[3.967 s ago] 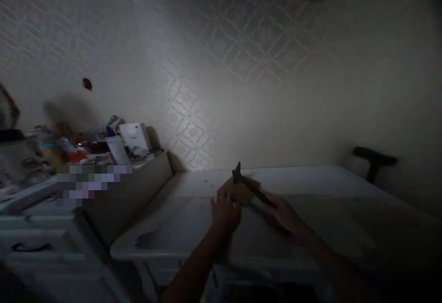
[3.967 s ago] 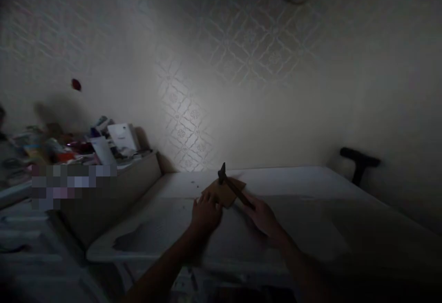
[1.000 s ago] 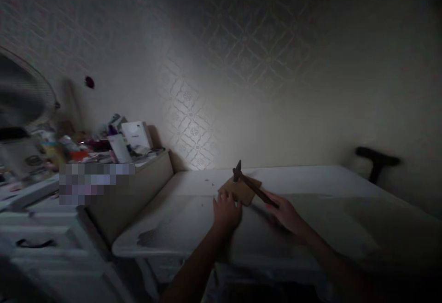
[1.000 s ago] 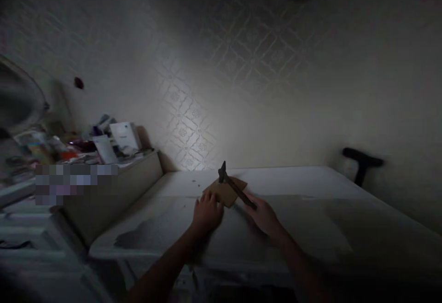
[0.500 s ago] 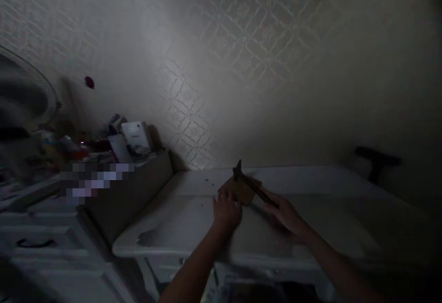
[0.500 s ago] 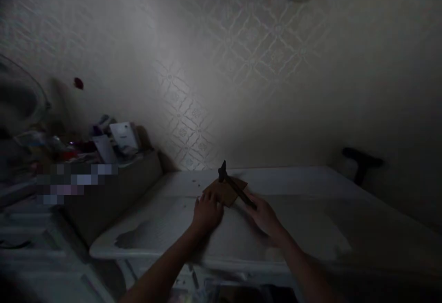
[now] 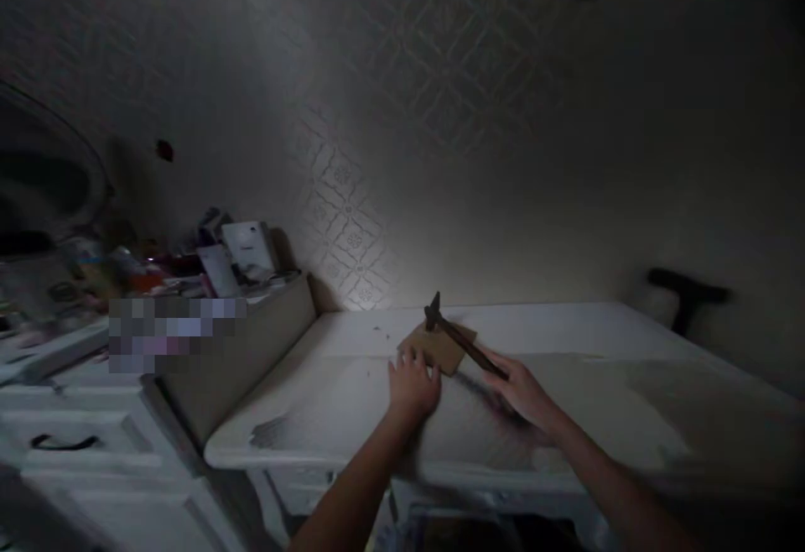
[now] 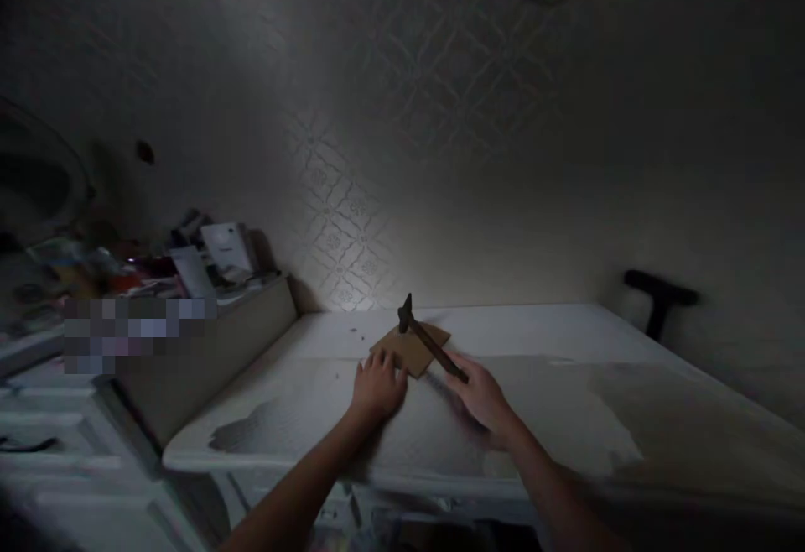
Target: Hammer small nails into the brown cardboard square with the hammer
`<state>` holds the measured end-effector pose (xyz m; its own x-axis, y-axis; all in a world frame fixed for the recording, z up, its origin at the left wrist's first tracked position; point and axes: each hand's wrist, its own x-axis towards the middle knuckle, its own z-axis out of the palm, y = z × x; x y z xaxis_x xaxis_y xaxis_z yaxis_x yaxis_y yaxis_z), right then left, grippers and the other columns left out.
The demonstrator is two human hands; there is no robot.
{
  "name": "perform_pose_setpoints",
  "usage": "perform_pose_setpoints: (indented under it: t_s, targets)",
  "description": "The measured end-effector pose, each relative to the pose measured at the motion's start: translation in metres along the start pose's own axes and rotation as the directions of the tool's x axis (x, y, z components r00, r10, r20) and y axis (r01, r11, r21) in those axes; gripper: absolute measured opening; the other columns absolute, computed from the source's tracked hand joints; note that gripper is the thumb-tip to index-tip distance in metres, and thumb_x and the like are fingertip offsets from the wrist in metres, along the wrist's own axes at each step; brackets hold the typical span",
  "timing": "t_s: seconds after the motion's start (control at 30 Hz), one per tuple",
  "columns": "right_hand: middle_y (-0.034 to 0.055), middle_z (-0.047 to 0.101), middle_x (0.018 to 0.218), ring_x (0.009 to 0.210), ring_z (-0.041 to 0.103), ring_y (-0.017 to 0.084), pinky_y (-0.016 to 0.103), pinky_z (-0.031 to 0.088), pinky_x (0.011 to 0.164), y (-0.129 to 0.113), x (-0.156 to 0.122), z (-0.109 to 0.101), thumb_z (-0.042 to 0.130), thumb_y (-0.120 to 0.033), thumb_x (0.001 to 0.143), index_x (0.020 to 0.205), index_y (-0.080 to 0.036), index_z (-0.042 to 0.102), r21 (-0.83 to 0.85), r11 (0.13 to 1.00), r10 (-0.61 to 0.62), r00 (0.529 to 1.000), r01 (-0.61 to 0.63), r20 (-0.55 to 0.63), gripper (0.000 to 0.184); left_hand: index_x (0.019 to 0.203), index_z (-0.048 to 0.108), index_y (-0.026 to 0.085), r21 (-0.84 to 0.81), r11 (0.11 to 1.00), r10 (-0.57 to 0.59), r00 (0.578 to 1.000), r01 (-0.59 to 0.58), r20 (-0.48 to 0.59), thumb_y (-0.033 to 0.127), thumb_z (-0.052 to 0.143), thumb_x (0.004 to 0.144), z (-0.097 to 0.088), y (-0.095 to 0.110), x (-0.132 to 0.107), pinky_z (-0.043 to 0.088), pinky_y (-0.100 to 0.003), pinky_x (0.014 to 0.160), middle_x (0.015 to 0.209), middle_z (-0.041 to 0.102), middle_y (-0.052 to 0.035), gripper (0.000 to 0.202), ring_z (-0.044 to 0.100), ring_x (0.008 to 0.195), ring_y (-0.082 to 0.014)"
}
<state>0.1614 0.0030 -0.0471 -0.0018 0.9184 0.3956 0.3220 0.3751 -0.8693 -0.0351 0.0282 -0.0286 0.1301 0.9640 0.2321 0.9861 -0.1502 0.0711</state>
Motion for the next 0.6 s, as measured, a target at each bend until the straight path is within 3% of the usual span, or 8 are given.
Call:
perform_pose_setpoints:
  t_s: [0.17,0.4,0.6]
  targets:
    - [0.0035,0.073,0.077,0.055,0.061,0.017,0.027,0.049,0.052,0.0026,-0.0002,0.0008,0.059,-0.035,0.076,0.127,-0.017,0.062,0.026,0.997,0.069,0.997,-0.07,0.04,0.055,0.135,0.05,0.015,-0.002,1.0,0.004,1.0,-0.004,-0.006,0.046,0.032,0.095,0.0019,-0.0007,0.0008,0.03,-0.05,0.108,0.145,0.043,-0.0162,0.054,0.038,0.134,-0.0322]
    - [0.0063,0.074,0.089,0.08,0.068,0.023,0.031,0.053,0.068,-0.0006,0.0003,0.0004,0.062,-0.035,0.074,0.123,-0.019,0.065,0.028,1.0,0.01,1.0,-0.01,0.002,0.052,0.134,0.05,0.015,-0.002,1.0,0.016,0.999,-0.016,-0.03,0.044,0.033,0.095,0.003,-0.0018,0.0007,0.032,-0.05,0.106,0.144,0.044,-0.0166,0.052,0.039,0.132,-0.032]
    - [0.0062,0.074,0.088,0.075,0.068,0.023,0.033,0.053,0.068,0.0001,-0.0001,0.0003,0.06,-0.036,0.075,0.125,-0.018,0.063,0.027,0.999,0.026,0.999,-0.026,0.019,0.054,0.136,0.049,0.014,-0.004,1.0,0.006,1.0,-0.006,-0.007,0.044,0.031,0.095,0.0016,-0.0008,0.0001,0.03,-0.051,0.107,0.146,0.042,-0.0167,0.053,0.035,0.135,-0.0328]
